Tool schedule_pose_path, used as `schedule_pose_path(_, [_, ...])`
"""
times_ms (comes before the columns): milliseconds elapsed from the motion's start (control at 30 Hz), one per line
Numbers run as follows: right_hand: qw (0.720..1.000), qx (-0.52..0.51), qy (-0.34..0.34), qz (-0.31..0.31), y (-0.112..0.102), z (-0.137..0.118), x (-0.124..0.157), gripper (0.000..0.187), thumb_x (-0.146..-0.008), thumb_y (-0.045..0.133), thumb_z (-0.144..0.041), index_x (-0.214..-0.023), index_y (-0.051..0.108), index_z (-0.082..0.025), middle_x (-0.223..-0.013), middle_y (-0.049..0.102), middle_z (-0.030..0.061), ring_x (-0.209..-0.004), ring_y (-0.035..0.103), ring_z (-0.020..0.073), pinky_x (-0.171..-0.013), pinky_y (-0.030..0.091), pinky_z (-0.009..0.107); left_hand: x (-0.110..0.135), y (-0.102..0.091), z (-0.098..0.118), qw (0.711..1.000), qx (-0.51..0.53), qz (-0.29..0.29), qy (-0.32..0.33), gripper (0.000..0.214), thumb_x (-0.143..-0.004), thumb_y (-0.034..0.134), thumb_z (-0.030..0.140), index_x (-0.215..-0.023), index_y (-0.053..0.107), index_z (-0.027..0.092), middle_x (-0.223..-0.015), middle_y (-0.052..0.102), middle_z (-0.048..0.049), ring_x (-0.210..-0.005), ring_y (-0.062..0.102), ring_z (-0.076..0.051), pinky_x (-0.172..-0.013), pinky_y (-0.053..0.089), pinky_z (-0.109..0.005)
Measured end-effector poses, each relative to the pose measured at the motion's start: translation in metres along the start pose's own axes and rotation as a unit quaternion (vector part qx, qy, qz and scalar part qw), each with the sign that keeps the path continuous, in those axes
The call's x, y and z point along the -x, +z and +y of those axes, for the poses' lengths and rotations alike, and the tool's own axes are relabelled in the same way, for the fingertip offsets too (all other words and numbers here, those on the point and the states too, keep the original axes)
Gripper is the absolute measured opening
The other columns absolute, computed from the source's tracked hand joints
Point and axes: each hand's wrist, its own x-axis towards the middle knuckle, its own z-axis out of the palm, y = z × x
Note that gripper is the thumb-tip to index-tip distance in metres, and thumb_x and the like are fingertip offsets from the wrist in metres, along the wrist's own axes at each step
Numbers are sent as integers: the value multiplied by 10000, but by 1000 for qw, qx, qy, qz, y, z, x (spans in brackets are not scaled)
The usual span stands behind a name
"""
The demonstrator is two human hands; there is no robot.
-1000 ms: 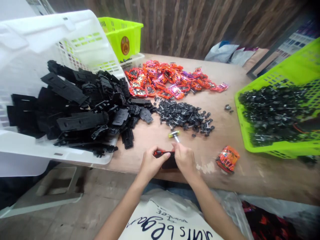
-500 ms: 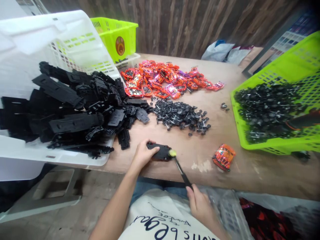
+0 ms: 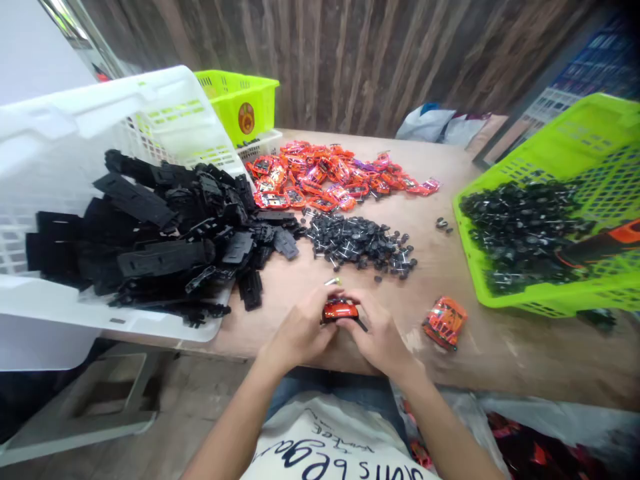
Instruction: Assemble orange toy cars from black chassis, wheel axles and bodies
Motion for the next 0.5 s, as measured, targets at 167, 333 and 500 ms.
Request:
schedule_pose_path(167, [994,38,-85,51,5,-8,0,189,-861,541,-184,-1048,560,-208,-921,657,78,-856,638,221,-750,520,331,11,1,0,1000,-9,13,10,341,-768,522,44,-1075,555,190,-1063,626,-74,-1022,600,-201,-891,492,-333])
schedule_pose_path(333, [994,55,-76,64,-13,-12,13,245,-852,553,-146,-1083,541,-226,-981,658,62,-920,636,201,-810,523,321,12,10,5,1000,-15,-4,24,450,-790,546,108,-1223,479,211,-1174,595,-85,-1113,561,-214,-952,464,-354])
schedule_pose_path(500, [946,225,-41,231,-54,37,48,268,-813,623,-169,-1074,572,-202,-1134,629,111,-1063,596,240,-939,459,409,12,2,-25,949,-252,87,-170,482,-837,531,252,-1286,419,116,-1204,530,-185,-1153,491,-311,-957,417,-468])
